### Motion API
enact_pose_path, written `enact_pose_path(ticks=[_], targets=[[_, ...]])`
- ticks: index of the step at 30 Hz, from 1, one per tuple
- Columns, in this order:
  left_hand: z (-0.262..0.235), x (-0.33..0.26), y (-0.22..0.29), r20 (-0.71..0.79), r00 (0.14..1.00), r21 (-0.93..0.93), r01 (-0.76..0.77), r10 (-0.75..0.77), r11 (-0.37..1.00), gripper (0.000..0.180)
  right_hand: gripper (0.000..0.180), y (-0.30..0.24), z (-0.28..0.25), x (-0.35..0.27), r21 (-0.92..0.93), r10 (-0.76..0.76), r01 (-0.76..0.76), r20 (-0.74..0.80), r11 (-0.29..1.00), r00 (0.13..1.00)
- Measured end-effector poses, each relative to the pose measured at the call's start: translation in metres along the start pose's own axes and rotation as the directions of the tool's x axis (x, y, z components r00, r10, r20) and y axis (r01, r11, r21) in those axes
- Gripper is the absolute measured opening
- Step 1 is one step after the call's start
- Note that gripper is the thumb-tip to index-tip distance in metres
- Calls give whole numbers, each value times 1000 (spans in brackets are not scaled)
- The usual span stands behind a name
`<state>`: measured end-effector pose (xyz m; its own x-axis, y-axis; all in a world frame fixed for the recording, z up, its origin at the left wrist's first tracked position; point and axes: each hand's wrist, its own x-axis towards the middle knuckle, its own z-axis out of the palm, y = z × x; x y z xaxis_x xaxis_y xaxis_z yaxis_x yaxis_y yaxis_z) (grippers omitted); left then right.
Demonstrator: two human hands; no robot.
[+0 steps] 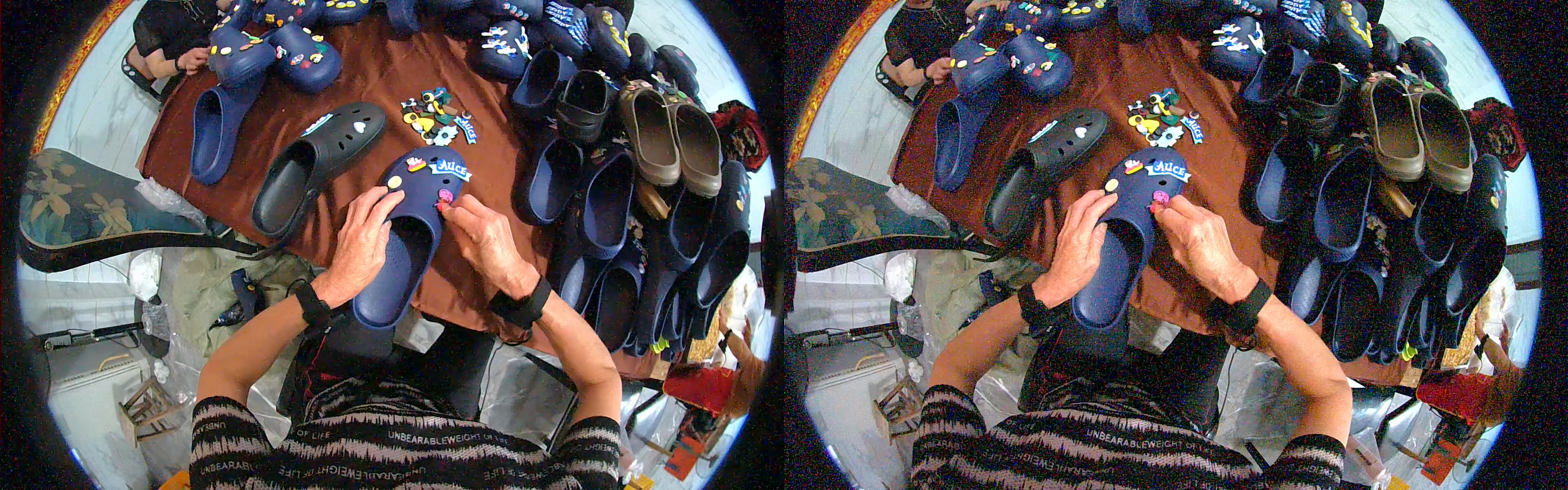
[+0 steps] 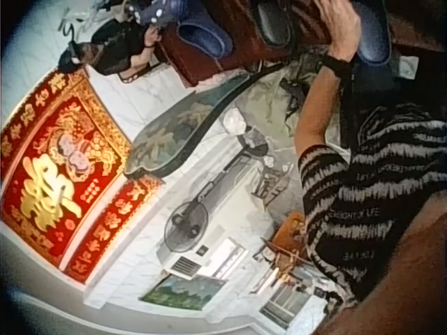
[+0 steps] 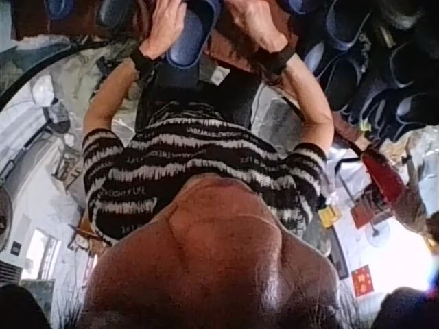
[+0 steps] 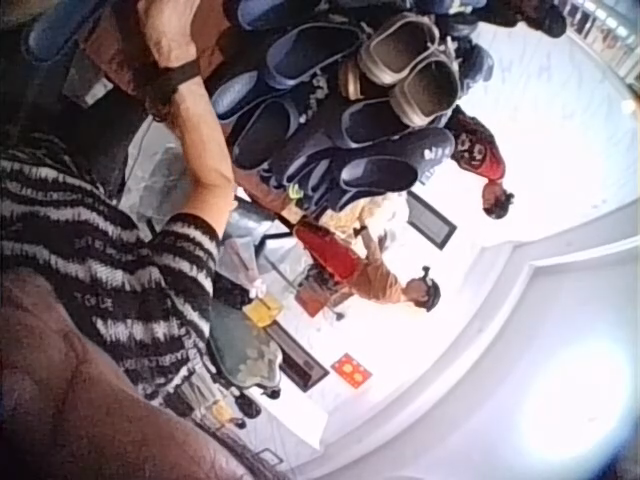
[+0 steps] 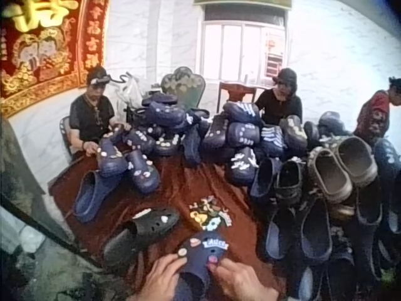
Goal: Applying decorative charms and stickers to plastic clog-style shoes.
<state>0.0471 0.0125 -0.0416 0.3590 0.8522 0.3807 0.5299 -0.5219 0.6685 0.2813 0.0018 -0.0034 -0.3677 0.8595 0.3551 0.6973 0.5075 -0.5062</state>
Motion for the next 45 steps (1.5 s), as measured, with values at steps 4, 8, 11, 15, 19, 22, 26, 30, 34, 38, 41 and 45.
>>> enact_pose_path(ticks=[4, 8, 11, 15, 19, 22, 26, 30, 34, 38, 41, 45], targets=[[-1, 0, 1, -4, 1000, -5, 13, -13, 1000, 48, 24, 5, -1, 5, 44, -70, 67, 81, 997, 994], [0, 1, 4, 0, 999, -48, 47, -47, 998, 45, 26, -2, 7, 0, 187, 26, -34, 49, 982, 998], [2, 0, 2, -6, 999, -51, 39, -40, 998, 45, 27, -6, 11, -7, 270, 37, -32, -10, 962, 999], [0, 1, 1, -15, 999, -44, 50, -50, 998, 45, 26, 2, 9, -4, 245, 32, -30, -4, 969, 999], [0, 0, 2, 5, 999, -30, 46, -46, 999, 44, 25, 13, 16, -9, 537, 308, -297, 71, 790, 949], [0, -2, 2, -20, 1000, -29, 19, -19, 999, 48, 25, 7, 14, -7, 573, 390, -382, 115, 725, 913], [1, 0, 3, 4, 999, -50, 42, -42, 998, 47, 22, 9, 15, -9, 494, 256, -190, -69, 848, 964], [-1, -2, 2, 7, 999, -45, 54, -54, 998, 46, 21, -5, 7, -11, 92, 69, -58, -119, 994, 990], [1, -2, 2, -1, 998, -45, 61, -62, 997, 46, 25, -11, -1, -13, -12, 13, -14, -75, 1000, 997], [2, -1, 0, 4, 999, -10, 45, -45, 999, 47, 25, -10, -1, -12, -130, 32, -36, -30, 991, 999], [0, 0, 3, -20, 1000, -2, 16, -16, 1000, 49, 23, -12, -2, -9, -132, 55, -58, -28, 990, 998], [3, 0, 1, -32, 999, 2, -3, 3, 1000, 51, 21, -5, 11, -8, 112, 100, -88, -106, 990, 989]])
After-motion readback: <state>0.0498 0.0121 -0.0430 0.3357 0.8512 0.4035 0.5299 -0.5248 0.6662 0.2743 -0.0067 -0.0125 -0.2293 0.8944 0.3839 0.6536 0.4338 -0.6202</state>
